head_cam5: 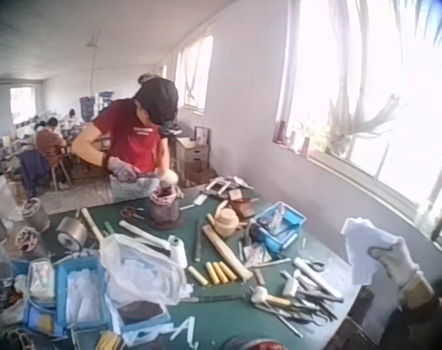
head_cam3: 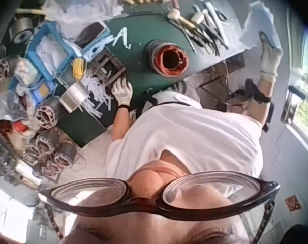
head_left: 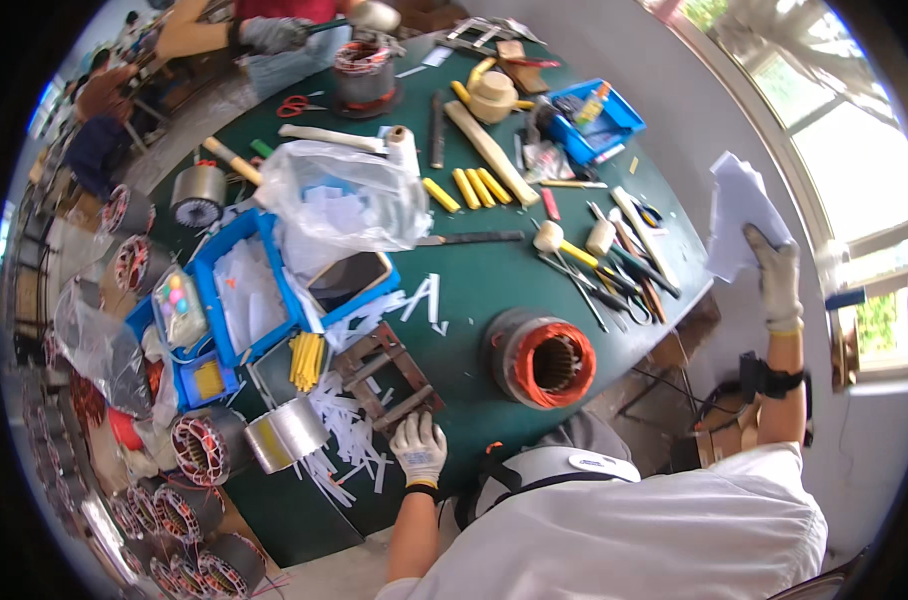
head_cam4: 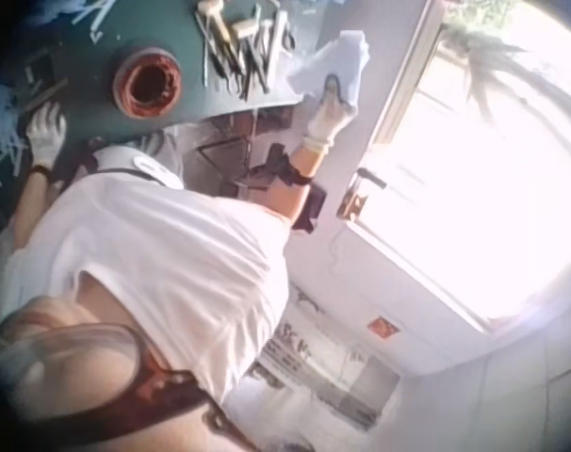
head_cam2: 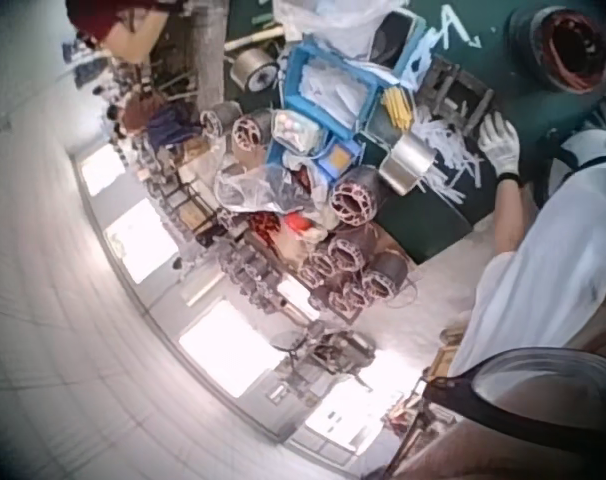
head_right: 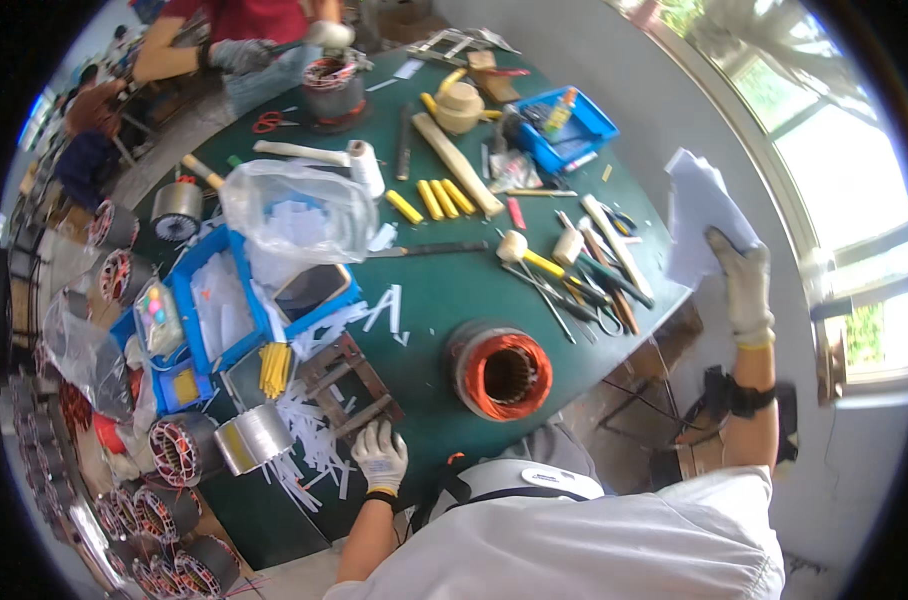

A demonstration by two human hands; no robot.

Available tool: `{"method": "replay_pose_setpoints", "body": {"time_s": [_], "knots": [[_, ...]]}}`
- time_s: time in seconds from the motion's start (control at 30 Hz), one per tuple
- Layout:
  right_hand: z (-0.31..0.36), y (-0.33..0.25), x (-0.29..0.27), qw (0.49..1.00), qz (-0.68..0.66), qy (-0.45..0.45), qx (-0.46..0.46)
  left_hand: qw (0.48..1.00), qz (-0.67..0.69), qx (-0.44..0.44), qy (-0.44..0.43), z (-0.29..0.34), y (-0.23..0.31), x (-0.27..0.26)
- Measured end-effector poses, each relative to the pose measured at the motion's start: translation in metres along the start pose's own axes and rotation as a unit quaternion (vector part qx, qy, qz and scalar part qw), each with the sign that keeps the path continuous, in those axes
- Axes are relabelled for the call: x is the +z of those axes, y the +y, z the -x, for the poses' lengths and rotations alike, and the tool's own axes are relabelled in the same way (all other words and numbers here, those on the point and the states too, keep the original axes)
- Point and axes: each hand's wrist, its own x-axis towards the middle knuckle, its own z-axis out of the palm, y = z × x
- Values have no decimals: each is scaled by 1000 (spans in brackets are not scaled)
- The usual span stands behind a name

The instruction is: Hammering the coils of an electric motor stator and inserting insulation strips.

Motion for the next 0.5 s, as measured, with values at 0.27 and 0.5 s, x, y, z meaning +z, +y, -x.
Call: {"method": "replay_pose_setpoints", "body": {"time_s": [0.27, 0.5], "knots": [[83, 140, 69, 949, 147, -185, 208, 999, 16, 31, 6, 3, 9, -5], [63, 244, 233, 905, -87, -383, 164, 988, 119, 17, -98, 66, 30, -67]]}}
